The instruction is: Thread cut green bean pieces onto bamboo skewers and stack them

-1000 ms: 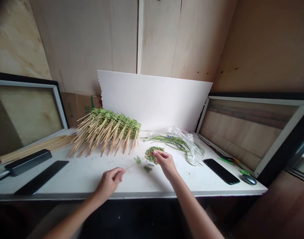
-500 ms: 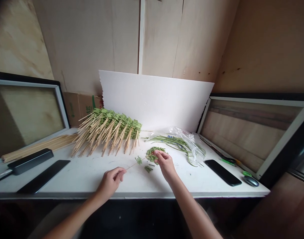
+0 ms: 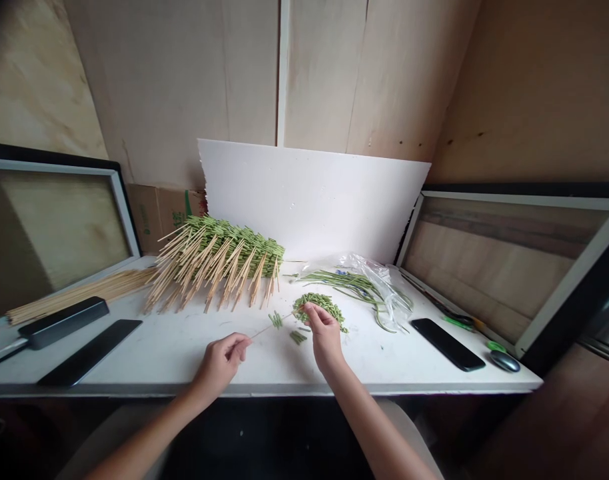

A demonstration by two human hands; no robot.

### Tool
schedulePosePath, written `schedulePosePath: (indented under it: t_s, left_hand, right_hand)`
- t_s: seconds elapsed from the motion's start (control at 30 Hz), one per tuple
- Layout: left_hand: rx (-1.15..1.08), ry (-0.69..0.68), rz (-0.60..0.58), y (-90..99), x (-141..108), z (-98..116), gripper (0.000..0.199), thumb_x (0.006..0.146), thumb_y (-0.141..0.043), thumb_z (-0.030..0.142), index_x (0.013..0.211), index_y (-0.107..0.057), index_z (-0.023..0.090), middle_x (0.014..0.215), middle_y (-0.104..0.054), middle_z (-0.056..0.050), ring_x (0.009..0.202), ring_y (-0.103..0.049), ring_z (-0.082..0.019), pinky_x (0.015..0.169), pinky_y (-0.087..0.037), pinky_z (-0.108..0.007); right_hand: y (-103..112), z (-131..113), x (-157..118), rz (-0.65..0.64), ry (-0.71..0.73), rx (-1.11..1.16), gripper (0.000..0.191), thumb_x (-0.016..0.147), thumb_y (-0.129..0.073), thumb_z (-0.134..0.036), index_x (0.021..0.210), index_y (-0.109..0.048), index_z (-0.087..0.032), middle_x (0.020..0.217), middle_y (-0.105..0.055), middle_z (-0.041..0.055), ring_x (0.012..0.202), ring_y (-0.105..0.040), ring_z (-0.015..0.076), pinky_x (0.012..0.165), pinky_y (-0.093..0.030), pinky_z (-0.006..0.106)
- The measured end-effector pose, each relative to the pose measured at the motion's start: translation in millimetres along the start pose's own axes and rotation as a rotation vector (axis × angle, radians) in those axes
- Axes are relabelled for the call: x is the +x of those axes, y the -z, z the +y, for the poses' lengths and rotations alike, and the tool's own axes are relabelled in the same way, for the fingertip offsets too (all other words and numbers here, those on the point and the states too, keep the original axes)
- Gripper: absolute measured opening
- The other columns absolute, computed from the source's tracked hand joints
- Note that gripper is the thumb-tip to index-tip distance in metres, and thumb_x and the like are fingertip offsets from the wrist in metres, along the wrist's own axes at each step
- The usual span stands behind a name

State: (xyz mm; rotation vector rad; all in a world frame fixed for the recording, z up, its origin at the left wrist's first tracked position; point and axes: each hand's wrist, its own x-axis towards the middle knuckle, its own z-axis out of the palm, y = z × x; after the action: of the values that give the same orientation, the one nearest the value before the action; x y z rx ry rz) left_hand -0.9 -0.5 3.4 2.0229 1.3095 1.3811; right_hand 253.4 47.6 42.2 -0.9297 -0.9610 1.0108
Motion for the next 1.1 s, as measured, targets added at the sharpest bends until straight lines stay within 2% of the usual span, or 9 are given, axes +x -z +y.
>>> schedulePosePath:
  t_s: [0.13,0.3,0.6,0.77,0.83,0.9,0.97,1.03,1.1]
  left_hand:
    - [0.011,-0.010,-0.002,-0.1,0,-1,0.031,0.102,-0.049,0.034,0.079,-0.064,0.019,0.061,-0.055,0.002,0.054,-0.052,-0.012,0.058,-0.041,-0.021]
    - [0.012,-0.012,-0.009,-0.6,0,-1,0.033,0.102,-0.049,0.036,0.079,-0.063,0.018,0.061,-0.055,0.002,0.054,-0.053,-0.012,0.058,-0.041,-0.021]
    - [-0.009,0.000,-0.007,-1.6,-1,-4,0.032,0.102,-0.050,0.036,0.080,-0.065,0.018,0.061,-0.057,0.002,0.053,-0.053,-0.011,0.058,-0.041,-0.021]
    - [-0.031,-0.004,-0.022,-1.5,0,-2,0.032,0.102,-0.049,0.038,0.084,-0.066,0.017,0.062,-0.057,0.002,0.052,-0.053,-0.011,0.056,-0.041,-0.021]
    - [-0.036,0.007,0.000,-1.7,0,-1,0.032,0.103,-0.049,0.039,0.086,-0.066,0.017,0.062,-0.058,0.002,0.052,-0.053,-0.011,0.057,-0.041,-0.021]
    - [-0.039,0.025,0.027,-2.1,1,-2,0.032,0.103,-0.049,0.040,0.087,-0.066,0.017,0.062,-0.058,0.002,0.052,-0.053,-0.011,0.056,-0.041,-0.022]
    - [-0.035,0.037,0.040,-2.4,1,-2,0.033,0.103,-0.049,0.041,0.088,-0.066,0.017,0.062,-0.058,0.002,0.052,-0.053,-0.012,0.056,-0.041,-0.022]
    - [-0.030,0.036,0.039,-2.5,1,-2,0.033,0.103,-0.050,0.042,0.089,-0.067,0.017,0.062,-0.058,0.002,0.052,-0.053,-0.012,0.056,-0.041,-0.022]
    - [-0.029,0.032,0.034,-2.4,1,-1,0.033,0.103,-0.050,0.041,0.090,-0.067,0.017,0.062,-0.059,0.002,0.053,-0.054,-0.012,0.057,-0.041,-0.022]
  right_hand:
    - [-5,-2,-9,0.018,0.001,-0.028,0.033,0.075,-0.084,-0.053,0.094,-0.082,-0.027,0.105,-0.078,0.0081,0.108,-0.066,0.0307,0.083,-0.050,0.040]
    - [-18,-3,-23,-0.029,-0.023,-0.101,0.031,0.077,-0.082,-0.054,0.090,-0.082,-0.025,0.105,-0.079,0.0083,0.105,-0.065,0.0296,0.086,-0.049,0.040]
    - [-28,14,-39,-0.075,-0.039,-0.066,0.032,0.074,-0.086,-0.054,0.087,-0.083,-0.025,0.102,-0.079,0.0065,0.102,-0.067,0.0292,0.090,-0.050,0.040]
    - [-24,3,-32,-0.145,-0.030,-0.125,0.040,0.076,-0.083,-0.058,0.098,-0.083,-0.025,0.113,-0.079,0.0091,0.109,-0.068,0.0325,0.088,-0.052,0.041]
    - [-14,-7,-21,-0.206,0.022,-0.214,0.041,0.084,-0.075,-0.061,0.105,-0.082,-0.026,0.118,-0.077,0.0098,0.112,-0.067,0.0330,0.084,-0.053,0.041]
    - [-1,-14,-7,-0.246,0.118,-0.361,0.043,0.091,-0.064,-0.062,0.108,-0.081,-0.026,0.114,-0.078,0.0107,0.107,-0.068,0.0329,0.082,-0.053,0.043]
    - [14,-18,6,-0.272,0.265,-0.622,0.039,0.090,-0.066,-0.059,0.101,-0.083,-0.026,0.105,-0.079,0.0110,0.096,-0.068,0.0325,0.083,-0.052,0.047]
    - [28,-17,16,-0.334,0.427,-0.870,0.033,0.091,-0.067,-0.055,0.096,-0.084,-0.027,0.094,-0.078,0.0103,0.093,-0.065,0.0336,0.087,-0.049,0.050]
    - [38,-11,21,-0.365,0.516,-1.033,0.027,0.092,-0.068,-0.050,0.093,-0.084,-0.028,0.087,-0.076,0.0102,0.092,-0.062,0.0343,0.082,-0.049,0.050]
